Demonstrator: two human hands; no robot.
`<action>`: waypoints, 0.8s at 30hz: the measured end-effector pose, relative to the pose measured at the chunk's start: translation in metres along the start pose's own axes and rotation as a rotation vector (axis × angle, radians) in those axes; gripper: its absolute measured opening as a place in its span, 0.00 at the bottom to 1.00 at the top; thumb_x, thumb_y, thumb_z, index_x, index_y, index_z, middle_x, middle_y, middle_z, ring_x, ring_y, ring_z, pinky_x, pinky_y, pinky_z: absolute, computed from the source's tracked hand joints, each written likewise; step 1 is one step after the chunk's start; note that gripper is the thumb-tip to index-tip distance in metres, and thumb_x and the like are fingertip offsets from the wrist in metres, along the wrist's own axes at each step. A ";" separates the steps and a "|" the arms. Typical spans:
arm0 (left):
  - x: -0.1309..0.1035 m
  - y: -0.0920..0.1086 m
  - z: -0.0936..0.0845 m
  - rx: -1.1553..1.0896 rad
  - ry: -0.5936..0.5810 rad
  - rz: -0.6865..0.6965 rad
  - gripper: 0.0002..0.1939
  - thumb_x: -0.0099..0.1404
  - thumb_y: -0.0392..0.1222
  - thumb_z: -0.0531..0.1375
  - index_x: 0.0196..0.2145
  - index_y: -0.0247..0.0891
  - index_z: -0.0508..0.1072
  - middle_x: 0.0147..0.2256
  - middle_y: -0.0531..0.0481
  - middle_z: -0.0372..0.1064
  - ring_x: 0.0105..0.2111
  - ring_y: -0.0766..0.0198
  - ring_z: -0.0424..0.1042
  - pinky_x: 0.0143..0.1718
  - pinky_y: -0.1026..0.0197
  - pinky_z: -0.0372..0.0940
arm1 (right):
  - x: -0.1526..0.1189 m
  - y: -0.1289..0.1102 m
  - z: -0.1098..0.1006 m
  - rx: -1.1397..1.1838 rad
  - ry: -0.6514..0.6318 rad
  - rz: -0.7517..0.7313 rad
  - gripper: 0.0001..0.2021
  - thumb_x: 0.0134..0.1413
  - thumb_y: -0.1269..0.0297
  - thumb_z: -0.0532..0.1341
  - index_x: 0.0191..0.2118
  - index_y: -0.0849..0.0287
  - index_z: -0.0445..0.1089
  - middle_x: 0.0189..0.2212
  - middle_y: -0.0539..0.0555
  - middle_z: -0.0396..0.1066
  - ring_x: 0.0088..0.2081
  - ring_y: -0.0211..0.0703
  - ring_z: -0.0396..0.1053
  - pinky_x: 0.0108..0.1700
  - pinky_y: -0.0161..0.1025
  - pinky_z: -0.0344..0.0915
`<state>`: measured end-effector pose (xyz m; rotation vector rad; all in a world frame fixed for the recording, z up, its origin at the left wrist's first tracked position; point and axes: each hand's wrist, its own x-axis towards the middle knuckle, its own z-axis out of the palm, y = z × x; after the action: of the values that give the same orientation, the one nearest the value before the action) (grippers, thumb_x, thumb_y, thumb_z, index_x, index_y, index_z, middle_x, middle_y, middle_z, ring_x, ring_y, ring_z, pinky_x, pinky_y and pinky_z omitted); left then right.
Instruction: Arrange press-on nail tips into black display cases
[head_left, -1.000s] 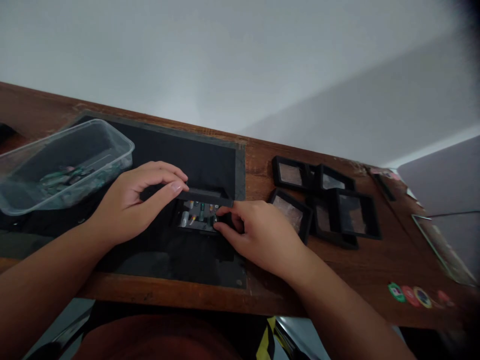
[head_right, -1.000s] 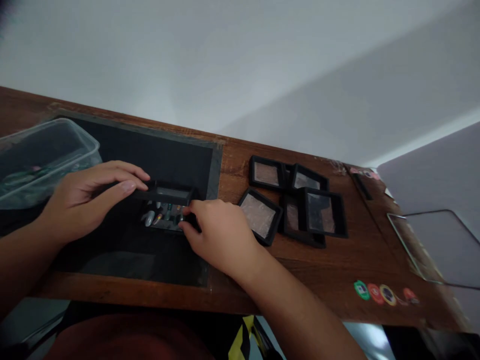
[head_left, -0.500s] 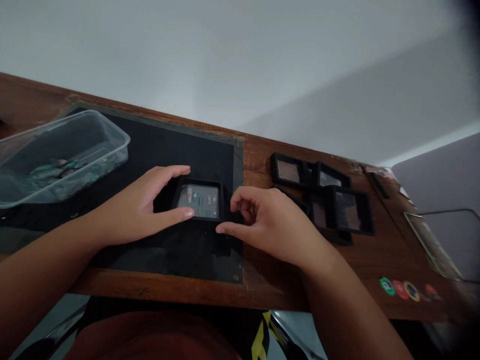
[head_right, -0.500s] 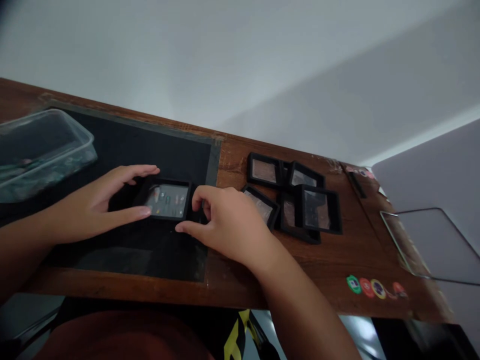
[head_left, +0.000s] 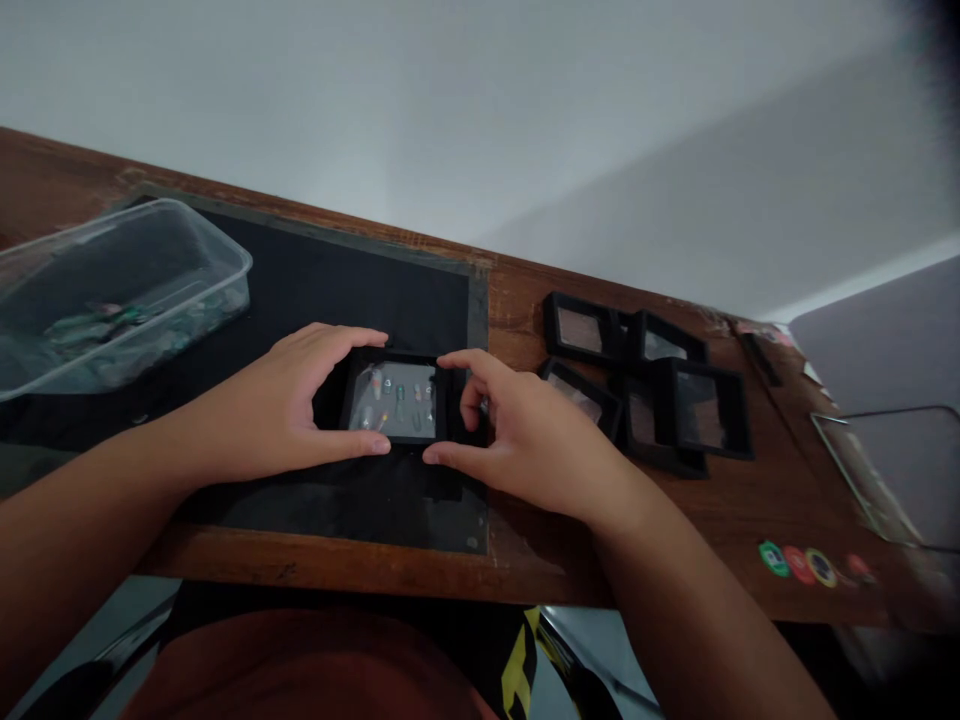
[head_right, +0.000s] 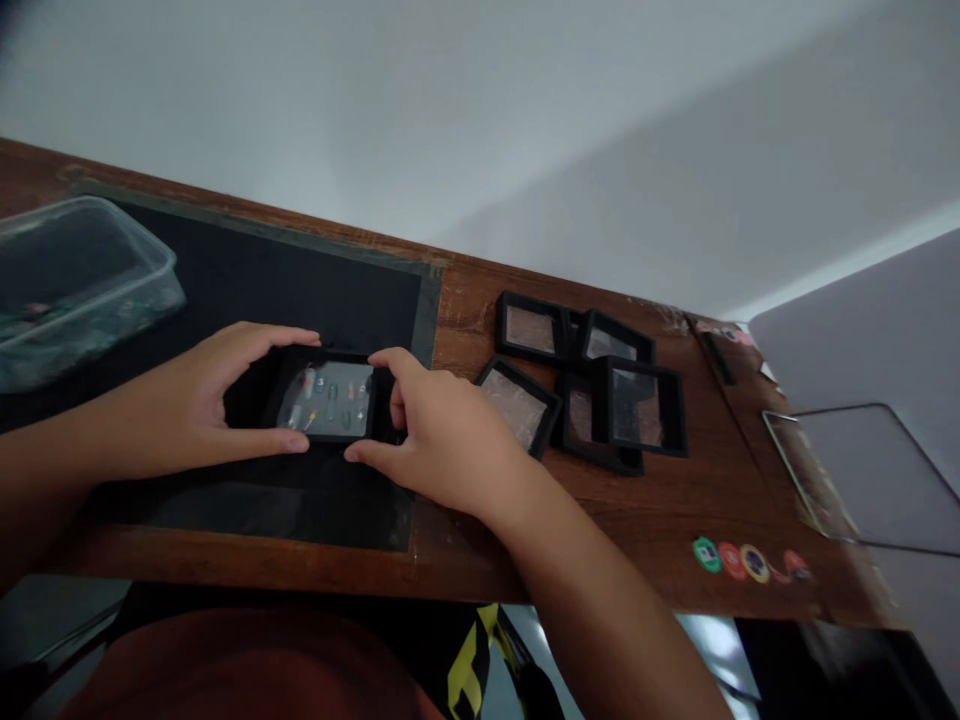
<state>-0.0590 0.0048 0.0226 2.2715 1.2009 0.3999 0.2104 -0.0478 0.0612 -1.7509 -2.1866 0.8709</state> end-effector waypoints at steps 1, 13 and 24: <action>0.000 0.000 0.000 0.000 -0.004 -0.006 0.49 0.56 0.72 0.70 0.69 0.54 0.66 0.63 0.43 0.69 0.63 0.36 0.69 0.62 0.37 0.70 | 0.000 0.000 0.001 -0.003 -0.004 0.000 0.36 0.52 0.57 0.77 0.64 0.54 0.66 0.31 0.44 0.73 0.31 0.40 0.70 0.30 0.38 0.58; 0.000 0.000 0.000 -0.026 -0.011 -0.045 0.47 0.54 0.71 0.72 0.67 0.56 0.69 0.60 0.44 0.71 0.58 0.38 0.72 0.57 0.40 0.72 | 0.003 0.002 0.006 -0.023 -0.016 0.002 0.46 0.50 0.54 0.77 0.71 0.56 0.59 0.36 0.48 0.76 0.34 0.44 0.72 0.32 0.39 0.60; 0.001 0.005 0.002 -0.038 -0.005 -0.039 0.47 0.53 0.73 0.71 0.65 0.52 0.70 0.59 0.42 0.71 0.59 0.36 0.71 0.60 0.36 0.70 | 0.003 -0.001 0.006 -0.041 -0.014 0.005 0.42 0.50 0.57 0.78 0.68 0.56 0.62 0.35 0.47 0.75 0.33 0.43 0.72 0.32 0.38 0.59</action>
<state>-0.0539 0.0028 0.0241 2.2121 1.2226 0.3987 0.2057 -0.0467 0.0558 -1.7743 -2.2254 0.8482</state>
